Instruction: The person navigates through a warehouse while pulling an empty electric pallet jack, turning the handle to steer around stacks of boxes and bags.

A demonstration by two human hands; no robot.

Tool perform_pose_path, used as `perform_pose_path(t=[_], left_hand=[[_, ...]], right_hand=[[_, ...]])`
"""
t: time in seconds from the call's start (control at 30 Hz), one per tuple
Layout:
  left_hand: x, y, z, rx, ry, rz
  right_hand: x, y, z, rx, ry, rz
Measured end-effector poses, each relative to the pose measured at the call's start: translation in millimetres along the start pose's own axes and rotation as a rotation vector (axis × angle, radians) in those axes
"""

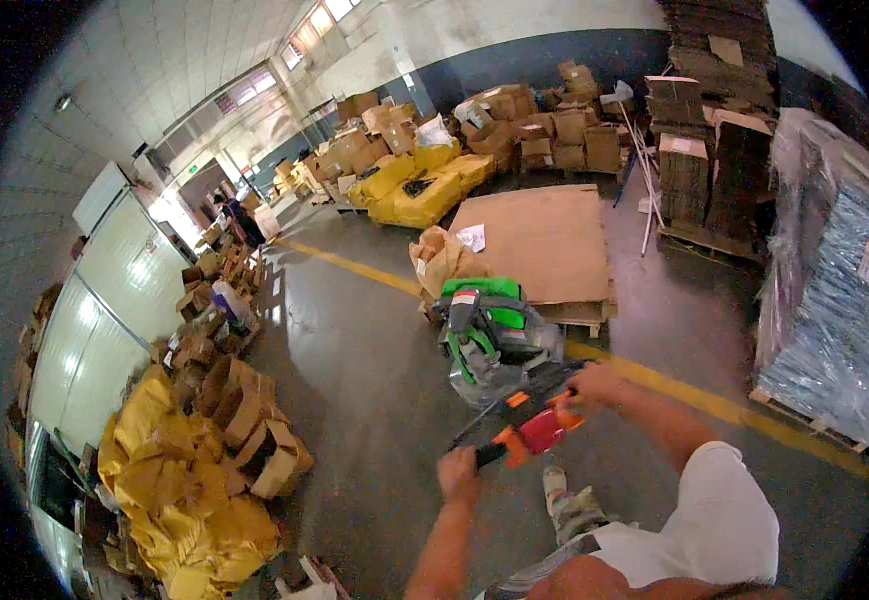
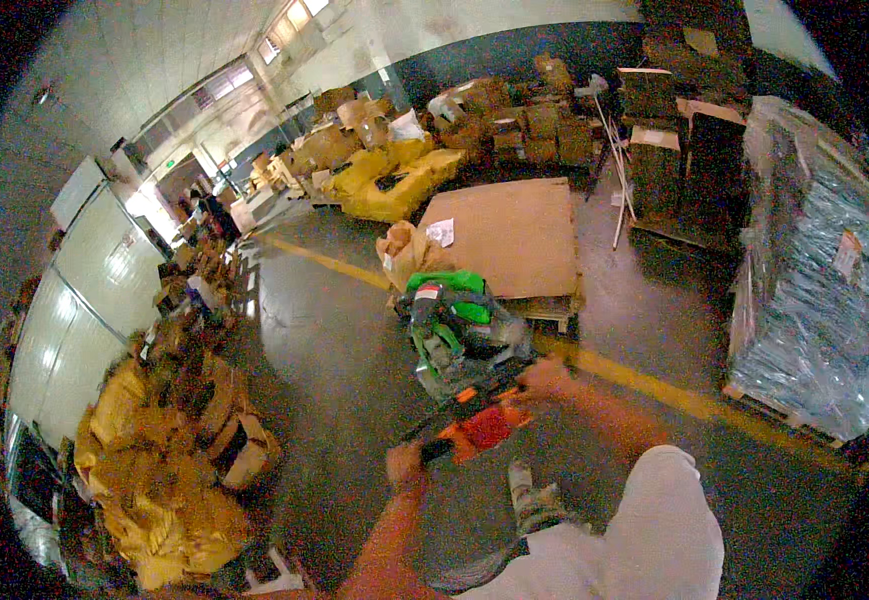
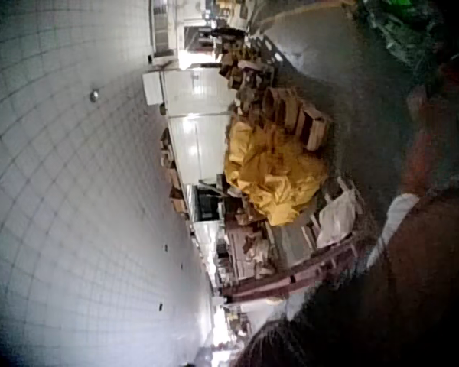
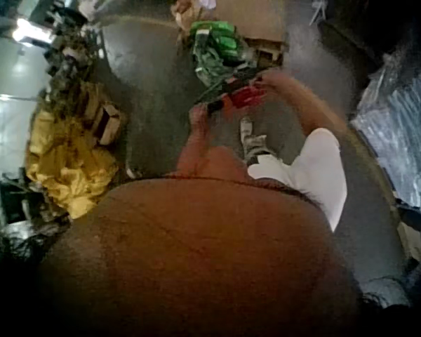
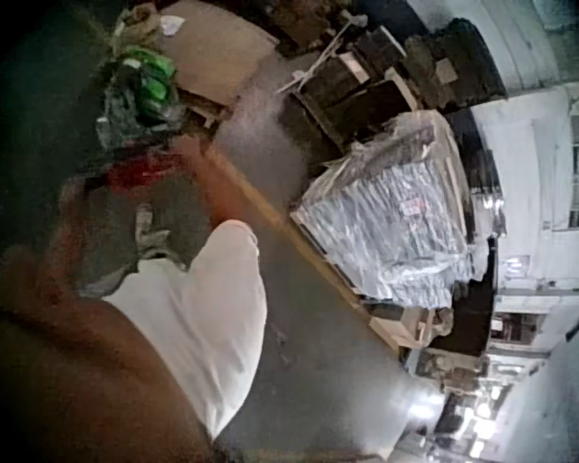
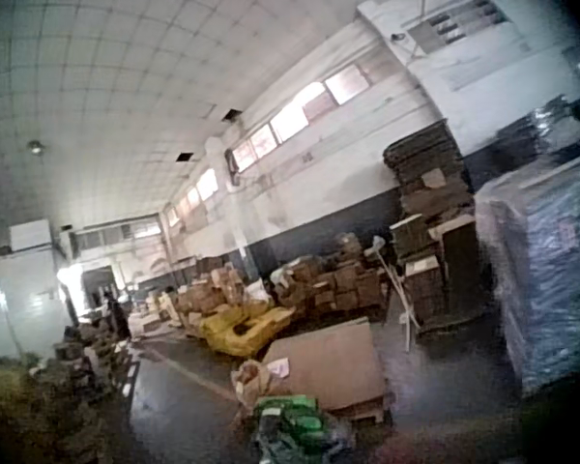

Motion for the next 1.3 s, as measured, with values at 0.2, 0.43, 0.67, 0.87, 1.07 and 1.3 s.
perform_pose_path(t=[0.2, 0.43, 0.67, 0.87, 1.07, 1.3], left_hand=[[-55, -16, -136, -0.056, -0.045, 0.176], [-67, 32, -382, 0.342, -0.45, 0.25], [-153, 26, -461, 0.536, -0.525, 0.302], [-234, 50, -436, 0.048, -0.194, 0.309], [-292, 94, -395, -0.124, -0.011, 0.324], [-344, 125, -402, -0.106, -0.093, 0.237]], right_hand=[[-89, -1, -88, -0.099, -0.158, -0.156], [-184, -58, -199, -0.294, -0.16, -0.365], [-289, -56, -246, -0.57, -0.173, -0.409], [-318, -78, -198, -0.567, -0.057, -0.48], [-383, -65, -128, -0.797, -0.082, -0.442], [-436, -85, -117, -0.755, 0.105, -0.788]])
Point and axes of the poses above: each hand's wrist, its own x-axis away from the middle knuckle, its own y-axis out of the palm, z = x × y, the point moved 8 cm from there along -x, towards the middle knuckle, and after that the axes turned 14 degrees about y, right-handed, at the moved point
